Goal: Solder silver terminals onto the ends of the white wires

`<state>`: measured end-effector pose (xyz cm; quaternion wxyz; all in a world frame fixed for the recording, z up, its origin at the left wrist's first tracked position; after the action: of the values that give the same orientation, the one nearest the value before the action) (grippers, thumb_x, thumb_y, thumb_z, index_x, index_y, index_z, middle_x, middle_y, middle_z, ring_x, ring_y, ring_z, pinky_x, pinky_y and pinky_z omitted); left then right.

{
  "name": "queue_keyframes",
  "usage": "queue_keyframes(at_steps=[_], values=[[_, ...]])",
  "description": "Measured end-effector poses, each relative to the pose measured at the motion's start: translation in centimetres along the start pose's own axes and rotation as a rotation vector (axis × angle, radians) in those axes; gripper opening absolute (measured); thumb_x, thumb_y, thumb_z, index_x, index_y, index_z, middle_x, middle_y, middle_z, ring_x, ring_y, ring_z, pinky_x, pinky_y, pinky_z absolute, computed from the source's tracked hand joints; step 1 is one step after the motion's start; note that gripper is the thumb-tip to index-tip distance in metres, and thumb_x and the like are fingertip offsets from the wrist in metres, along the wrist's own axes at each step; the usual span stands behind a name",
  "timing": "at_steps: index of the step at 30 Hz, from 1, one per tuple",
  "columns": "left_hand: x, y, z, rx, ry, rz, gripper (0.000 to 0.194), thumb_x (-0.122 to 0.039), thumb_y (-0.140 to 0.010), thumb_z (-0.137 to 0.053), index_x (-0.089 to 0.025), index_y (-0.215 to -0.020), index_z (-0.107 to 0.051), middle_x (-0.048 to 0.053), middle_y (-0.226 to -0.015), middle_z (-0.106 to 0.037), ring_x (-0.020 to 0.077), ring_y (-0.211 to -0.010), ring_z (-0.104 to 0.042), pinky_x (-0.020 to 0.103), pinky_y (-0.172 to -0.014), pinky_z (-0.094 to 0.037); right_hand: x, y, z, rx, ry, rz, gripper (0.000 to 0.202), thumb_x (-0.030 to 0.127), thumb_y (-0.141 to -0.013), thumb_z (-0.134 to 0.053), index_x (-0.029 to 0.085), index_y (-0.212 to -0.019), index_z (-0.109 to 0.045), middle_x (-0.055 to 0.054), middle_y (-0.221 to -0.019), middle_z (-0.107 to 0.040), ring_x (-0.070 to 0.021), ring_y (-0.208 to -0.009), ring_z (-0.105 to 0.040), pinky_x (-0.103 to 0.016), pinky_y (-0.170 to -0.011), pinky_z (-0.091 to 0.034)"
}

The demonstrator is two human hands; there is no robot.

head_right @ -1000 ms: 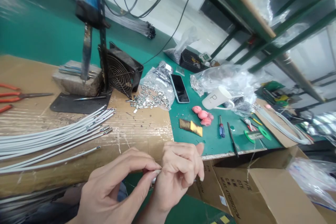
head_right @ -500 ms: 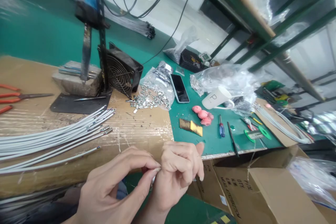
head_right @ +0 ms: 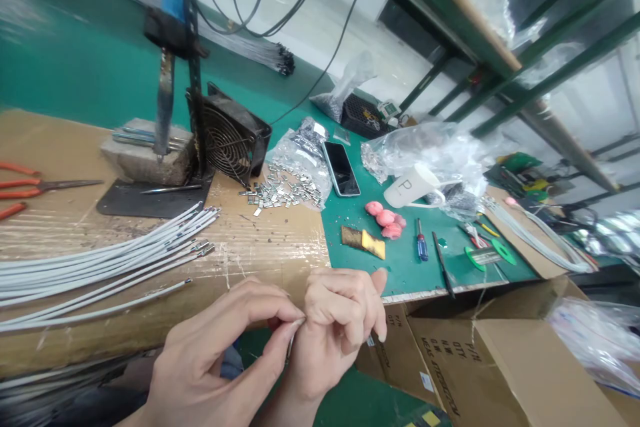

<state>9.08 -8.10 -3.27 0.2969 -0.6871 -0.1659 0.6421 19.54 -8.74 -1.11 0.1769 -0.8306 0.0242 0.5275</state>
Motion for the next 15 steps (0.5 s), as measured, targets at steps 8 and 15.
queue_keyframes(at_steps=[8, 15], values=[[-0.06, 0.17, -0.05, -0.008, -0.028, 0.011, 0.019, 0.002, -0.085, -0.064, -0.015, -0.089, -0.072, 0.003, -0.074, -0.073, 0.0134, -0.067, -0.069, 0.023, -0.065, -0.059, 0.05, -0.24, 0.12, 0.007, -0.047, 0.032, 0.049, -0.004, -0.096, -0.058, 0.01, -0.05, -0.065, -0.004, -0.044, -0.053, -0.0027, -0.035, -0.031, -0.02, -0.038, -0.016], [-0.18, -0.11, -0.1, 0.02, -0.029, 0.049, 0.016, 0.0, -0.086, -0.064, -0.014, -0.087, -0.072, 0.005, -0.076, -0.074, 0.0129, -0.067, -0.07, 0.021, -0.063, -0.058, 0.2, -0.11, 0.04, 0.026, -0.075, 0.058, 0.049, -0.005, -0.096, -0.056, 0.01, -0.05, -0.065, -0.004, -0.044, -0.053, -0.0031, -0.035, -0.029, -0.02, -0.038, -0.015]])
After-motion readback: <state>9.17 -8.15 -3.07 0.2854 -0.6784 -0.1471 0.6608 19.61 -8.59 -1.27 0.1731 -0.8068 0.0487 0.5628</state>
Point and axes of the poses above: each hand's wrist, its own y-axis away from the middle knuckle, its own z-axis out of the back of the hand, x = y × z, the point moved 2 cm from there along -y, towards the middle knuckle
